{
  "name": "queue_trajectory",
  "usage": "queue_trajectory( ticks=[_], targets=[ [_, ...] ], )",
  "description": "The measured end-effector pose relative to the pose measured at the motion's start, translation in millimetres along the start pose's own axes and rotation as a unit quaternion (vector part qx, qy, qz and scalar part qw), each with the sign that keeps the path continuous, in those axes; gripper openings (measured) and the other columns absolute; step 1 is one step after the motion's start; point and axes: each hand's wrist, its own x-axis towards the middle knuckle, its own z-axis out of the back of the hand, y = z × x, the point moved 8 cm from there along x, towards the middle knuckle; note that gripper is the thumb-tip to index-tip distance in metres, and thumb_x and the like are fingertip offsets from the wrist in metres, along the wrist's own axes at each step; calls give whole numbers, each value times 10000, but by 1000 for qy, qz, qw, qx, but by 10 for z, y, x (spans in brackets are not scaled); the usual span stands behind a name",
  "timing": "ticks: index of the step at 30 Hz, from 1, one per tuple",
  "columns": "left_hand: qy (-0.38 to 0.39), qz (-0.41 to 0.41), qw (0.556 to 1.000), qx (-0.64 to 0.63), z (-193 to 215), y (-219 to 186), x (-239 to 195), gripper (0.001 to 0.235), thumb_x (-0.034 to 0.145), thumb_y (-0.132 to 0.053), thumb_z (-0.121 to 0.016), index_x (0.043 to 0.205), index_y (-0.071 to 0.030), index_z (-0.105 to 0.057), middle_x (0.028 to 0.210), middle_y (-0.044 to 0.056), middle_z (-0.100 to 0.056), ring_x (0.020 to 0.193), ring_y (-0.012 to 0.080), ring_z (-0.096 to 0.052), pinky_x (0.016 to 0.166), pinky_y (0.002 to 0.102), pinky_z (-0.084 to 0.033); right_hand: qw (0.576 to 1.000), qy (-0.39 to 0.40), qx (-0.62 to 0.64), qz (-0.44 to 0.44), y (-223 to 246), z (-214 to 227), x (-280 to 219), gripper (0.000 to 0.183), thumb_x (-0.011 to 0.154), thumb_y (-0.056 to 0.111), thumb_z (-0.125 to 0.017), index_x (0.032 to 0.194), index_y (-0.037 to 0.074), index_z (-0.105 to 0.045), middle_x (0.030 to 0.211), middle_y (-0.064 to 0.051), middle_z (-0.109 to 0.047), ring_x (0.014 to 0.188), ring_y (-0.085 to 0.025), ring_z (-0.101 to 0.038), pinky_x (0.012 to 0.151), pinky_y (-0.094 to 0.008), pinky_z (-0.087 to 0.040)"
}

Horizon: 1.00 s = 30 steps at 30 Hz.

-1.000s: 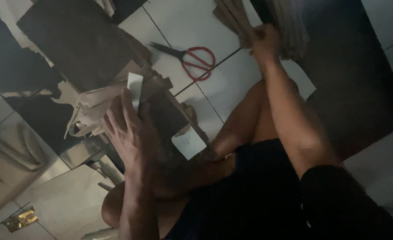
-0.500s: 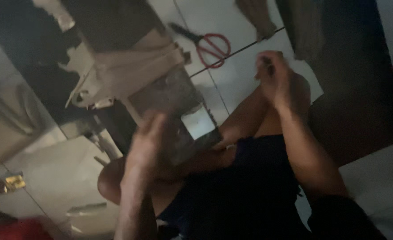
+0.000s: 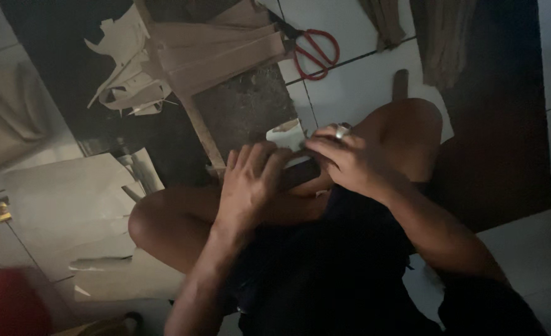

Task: The person sits on the floor and repeatedly wraps a small white rectangular object with thin brown strips. They pick up a strip, wrap it around the object, and continue the process with multiple strips.

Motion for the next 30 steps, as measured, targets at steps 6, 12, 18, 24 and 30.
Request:
queue_trajectory(
  ticks=[6,12,18,24,30],
  targets=[
    [-37,-26,998,35,-45,-22,-137,309,915,-130,-727,1221,-86,-723,1152,83,-655,1051,270,-628,860,446,-493,998,6,-46,36,7,-51,-109,263,887,16,-792,1143,40,-736,1118,-91,-686,948,-231,-728,774,-327,-608],
    [-12,0,1000,8,-127,49,-113,322,909,-96,-726,1230,-110,-712,1180,84,-652,1084,274,-620,908,457,-496,999,-7,-17,-43,-39,-67,-46,291,918,-2,-755,1205,33,-729,1137,-104,-731,954,-235,-740,777,-328,-617],
    [-6,59,994,-87,-134,162,-28,409,916,-91,-743,1324,-85,-709,1123,99,-624,998,299,-603,873,459,-494,1000,19,-7,-23,4,-59,119,368,885,-46,-714,1246,25,-728,1127,-126,-737,976,-232,-742,783,-301,-616],
    [-21,40,995,-93,-164,178,-2,333,917,-62,-760,1244,-122,-738,1196,90,-630,1060,267,-612,909,428,-517,999,39,-18,3,-47,14,126,230,914,-4,-714,1133,41,-767,1108,-94,-776,918,-204,-760,726,-295,-617],
    [-3,-6,998,-58,-125,127,-45,446,824,-58,-768,1266,-102,-733,1216,57,-649,1115,272,-609,901,447,-505,996,42,-61,48,-18,-21,153,172,980,-12,-687,1104,49,-788,1041,-69,-770,815,-164,-758,623,-278,-604]
  ],
)
